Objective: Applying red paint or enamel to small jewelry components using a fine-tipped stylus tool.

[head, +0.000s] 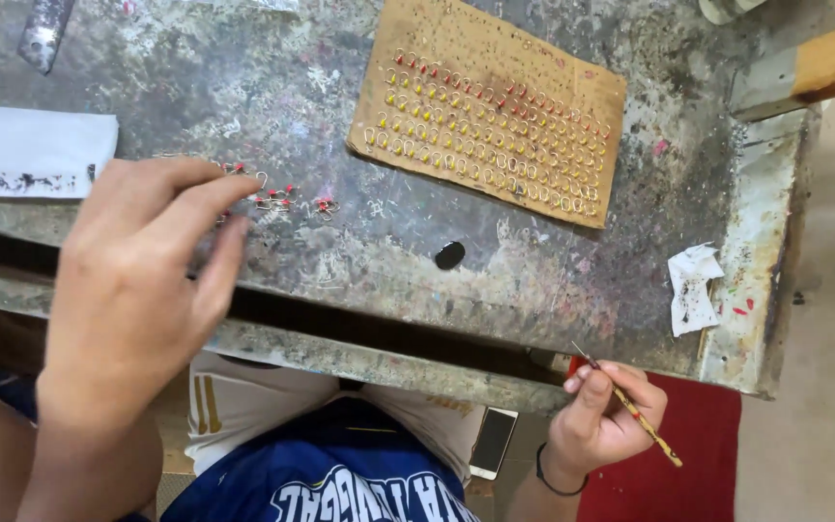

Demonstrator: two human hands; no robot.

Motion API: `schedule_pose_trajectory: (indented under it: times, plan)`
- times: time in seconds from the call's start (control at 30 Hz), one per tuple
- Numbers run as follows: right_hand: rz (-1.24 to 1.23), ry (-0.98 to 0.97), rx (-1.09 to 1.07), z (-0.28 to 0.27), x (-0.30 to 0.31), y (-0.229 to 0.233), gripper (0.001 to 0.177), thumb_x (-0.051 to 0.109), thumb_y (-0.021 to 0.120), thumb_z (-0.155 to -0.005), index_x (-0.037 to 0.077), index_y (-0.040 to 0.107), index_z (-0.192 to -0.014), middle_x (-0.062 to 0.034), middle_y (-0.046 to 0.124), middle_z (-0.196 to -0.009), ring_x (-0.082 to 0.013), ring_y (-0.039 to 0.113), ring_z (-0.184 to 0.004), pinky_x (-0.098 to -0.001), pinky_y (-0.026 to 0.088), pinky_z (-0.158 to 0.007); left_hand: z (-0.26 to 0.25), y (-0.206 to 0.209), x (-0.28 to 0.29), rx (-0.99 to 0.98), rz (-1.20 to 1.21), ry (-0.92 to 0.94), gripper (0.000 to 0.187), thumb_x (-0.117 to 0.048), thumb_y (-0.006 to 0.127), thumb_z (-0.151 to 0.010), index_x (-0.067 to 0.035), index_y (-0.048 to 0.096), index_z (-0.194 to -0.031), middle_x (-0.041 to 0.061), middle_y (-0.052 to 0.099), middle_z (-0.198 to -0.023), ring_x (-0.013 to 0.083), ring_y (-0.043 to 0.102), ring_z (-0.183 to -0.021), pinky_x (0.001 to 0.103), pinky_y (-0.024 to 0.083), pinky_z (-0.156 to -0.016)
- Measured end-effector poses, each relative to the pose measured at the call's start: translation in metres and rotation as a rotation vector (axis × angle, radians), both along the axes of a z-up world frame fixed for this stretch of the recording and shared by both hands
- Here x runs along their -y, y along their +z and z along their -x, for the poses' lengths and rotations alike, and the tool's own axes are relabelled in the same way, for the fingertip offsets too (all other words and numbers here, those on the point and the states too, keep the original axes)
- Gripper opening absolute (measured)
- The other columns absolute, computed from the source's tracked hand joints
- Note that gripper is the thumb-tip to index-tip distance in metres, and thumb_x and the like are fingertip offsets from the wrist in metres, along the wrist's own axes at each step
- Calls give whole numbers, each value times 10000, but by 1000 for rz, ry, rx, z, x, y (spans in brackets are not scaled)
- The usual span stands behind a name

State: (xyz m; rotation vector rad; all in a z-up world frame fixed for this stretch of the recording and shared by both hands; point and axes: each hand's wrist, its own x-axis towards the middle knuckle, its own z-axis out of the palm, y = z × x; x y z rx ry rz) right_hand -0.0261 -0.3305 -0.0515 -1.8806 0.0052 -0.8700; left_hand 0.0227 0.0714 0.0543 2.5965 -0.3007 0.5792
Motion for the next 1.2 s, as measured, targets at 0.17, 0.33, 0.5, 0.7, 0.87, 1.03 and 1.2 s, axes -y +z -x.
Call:
schedule_pose_trajectory:
  times: [0.17, 0.33, 0.5, 0.7, 0.87, 1.03, 1.2]
  plan:
    - [-17, -10, -13, 1, -2, -2, 229, 214, 689, -1027, 45, 540, -1062, -142, 578, -951, -151, 585, -601, -234, 517, -576, -19, -6, 16, 43, -203, -7, 177, -146, 780, -999, -89, 776, -1167, 63, 725, -1114, 291, 599, -970, 427, 398, -769]
    - [-14, -18, -11, 0, -5, 2, 226, 223, 689, -1030, 55, 540, -1056, -138, 588, -925, -144, 581, -599, -223, 511, -556, -29, -10, 24, 84, -179, -53, 140, -45, 791, -998, -118, 781, -1116, -1, 747, -1036, 253, 587, -921, 399, 337, -791]
    - [3, -16, -29, 1, -3, 2, 230, 233, 695, -1025, 57, 550, -1053, -128, 587, -944, -148, 596, -605, -229, 532, -563, -32, -16, 31, 95, -93, -109, 165, 11, 762, -974, -103, 757, -1093, 18, 747, -1010, 273, 614, -897, 416, 356, -820]
    - [14, 7, -28, 2, -5, 5, 202, 220, 678, -1037, 64, 551, -1051, -126, 583, -919, -142, 589, -606, -221, 520, -548, -30, -14, 37, 83, -106, -180, 165, 8, 685, -987, -108, 726, -1097, 8, 733, -1040, 255, 628, -885, 414, 351, -895]
    - [9, -20, -30, 2, -2, 3, 199, 213, 675, -1044, 56, 553, -1046, -135, 578, -897, -149, 568, -579, -237, 494, -555, -24, -7, 33, 62, 60, -275, 187, 65, 648, -996, -42, 704, -1138, 104, 712, -1158, 271, 664, -877, 417, 334, -926]
    - [-9, -40, -47, 2, 0, 2, 187, 194, 677, -1047, 50, 557, -1041, -140, 575, -919, -153, 563, -575, -234, 499, -547, -7, 8, 3, 65, -27, -131, 203, 64, 765, -999, -50, 769, -1168, 117, 749, -1179, 286, 681, -1012, 429, 356, -927]
    - [12, -26, -52, 3, 2, 0, 203, 206, 677, -1060, 40, 561, -1054, -146, 577, -914, -166, 570, -611, -250, 517, -558, -2, 2, -21, -36, -137, 3, 252, 26, 754, -1022, -56, 789, -1258, 136, 714, -1178, 352, 648, -1034, 461, 376, -924]
